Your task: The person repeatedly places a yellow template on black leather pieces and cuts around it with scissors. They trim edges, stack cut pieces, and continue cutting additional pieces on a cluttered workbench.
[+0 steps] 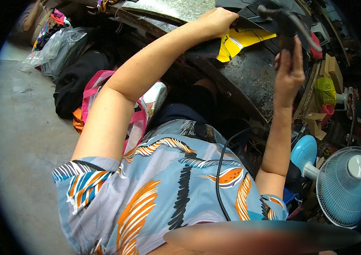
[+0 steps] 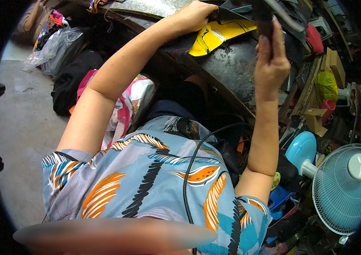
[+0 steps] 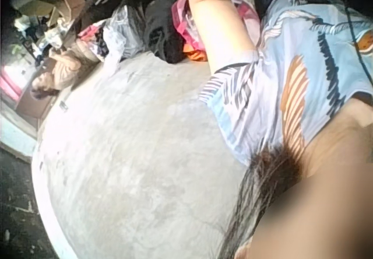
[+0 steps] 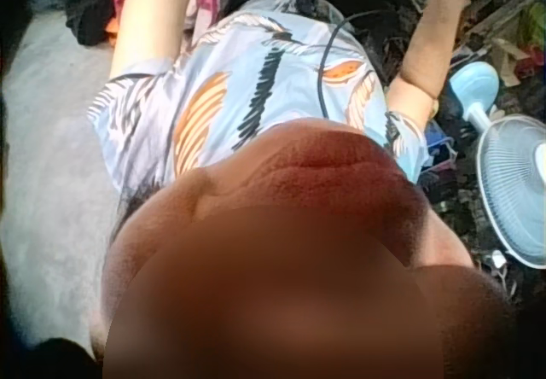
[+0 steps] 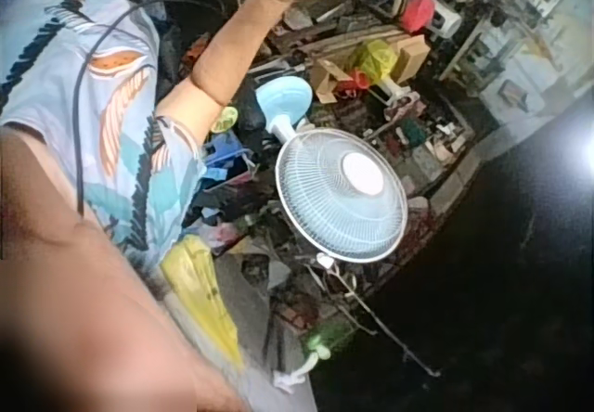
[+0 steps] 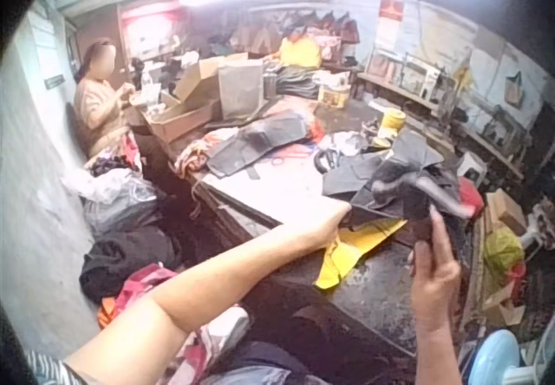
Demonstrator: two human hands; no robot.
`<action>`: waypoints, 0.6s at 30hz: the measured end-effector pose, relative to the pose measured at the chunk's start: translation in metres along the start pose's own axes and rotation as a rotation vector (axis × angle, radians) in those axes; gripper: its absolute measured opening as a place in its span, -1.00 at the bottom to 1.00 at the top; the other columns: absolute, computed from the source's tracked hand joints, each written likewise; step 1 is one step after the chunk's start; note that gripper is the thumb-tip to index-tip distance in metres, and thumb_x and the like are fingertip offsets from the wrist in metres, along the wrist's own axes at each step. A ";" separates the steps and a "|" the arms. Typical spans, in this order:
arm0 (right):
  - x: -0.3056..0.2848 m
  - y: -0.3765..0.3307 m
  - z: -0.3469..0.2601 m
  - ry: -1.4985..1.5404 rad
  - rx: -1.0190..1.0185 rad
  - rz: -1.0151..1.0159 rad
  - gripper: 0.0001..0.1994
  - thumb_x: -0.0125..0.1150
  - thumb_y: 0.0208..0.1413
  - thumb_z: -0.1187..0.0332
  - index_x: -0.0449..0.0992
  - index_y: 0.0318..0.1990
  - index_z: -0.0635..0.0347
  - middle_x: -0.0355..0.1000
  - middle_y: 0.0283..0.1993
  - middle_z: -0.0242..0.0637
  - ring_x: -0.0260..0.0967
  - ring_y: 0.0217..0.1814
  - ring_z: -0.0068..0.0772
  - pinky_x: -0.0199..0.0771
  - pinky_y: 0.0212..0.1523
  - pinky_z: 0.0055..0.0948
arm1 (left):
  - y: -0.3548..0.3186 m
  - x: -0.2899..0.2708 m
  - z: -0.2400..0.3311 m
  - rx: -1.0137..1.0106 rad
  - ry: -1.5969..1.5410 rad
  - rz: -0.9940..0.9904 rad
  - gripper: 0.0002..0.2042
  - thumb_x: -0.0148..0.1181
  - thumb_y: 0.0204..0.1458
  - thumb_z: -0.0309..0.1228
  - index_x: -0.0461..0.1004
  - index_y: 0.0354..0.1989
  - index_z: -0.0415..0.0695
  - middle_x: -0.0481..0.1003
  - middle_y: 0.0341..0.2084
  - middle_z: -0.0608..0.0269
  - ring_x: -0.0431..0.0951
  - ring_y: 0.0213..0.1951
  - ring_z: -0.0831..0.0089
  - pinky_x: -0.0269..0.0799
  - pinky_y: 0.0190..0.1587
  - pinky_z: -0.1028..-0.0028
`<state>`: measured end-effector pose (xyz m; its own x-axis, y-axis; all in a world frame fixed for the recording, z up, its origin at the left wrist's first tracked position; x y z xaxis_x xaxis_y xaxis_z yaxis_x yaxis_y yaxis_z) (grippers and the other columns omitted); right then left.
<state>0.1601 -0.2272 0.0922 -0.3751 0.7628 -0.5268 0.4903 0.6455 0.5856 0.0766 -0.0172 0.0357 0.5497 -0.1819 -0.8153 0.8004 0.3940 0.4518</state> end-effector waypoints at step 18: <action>-0.001 -0.009 0.010 -0.500 0.018 -0.329 -0.61 0.14 0.21 -0.02 0.45 0.20 -0.50 0.58 -0.11 -0.24 0.57 -0.17 -0.12 0.55 -0.21 -0.26 | 0.002 -0.010 0.022 0.078 0.126 -0.009 -0.76 0.20 0.01 -0.46 0.53 -0.10 -0.11 0.59 -0.20 0.08 0.60 -0.09 0.15 0.54 -0.06 0.21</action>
<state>0.1643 -0.2338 0.0810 -0.0965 0.4091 -0.9074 0.4261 0.8408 0.3338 0.0779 -0.0343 0.0522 0.5115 -0.0684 -0.8565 0.8242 0.3210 0.4666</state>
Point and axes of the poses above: each hand's wrist, its own y-axis towards the middle knuckle, its own x-axis out of the palm, z = x × y, the point moved 5 cm from there along y, towards the middle knuckle
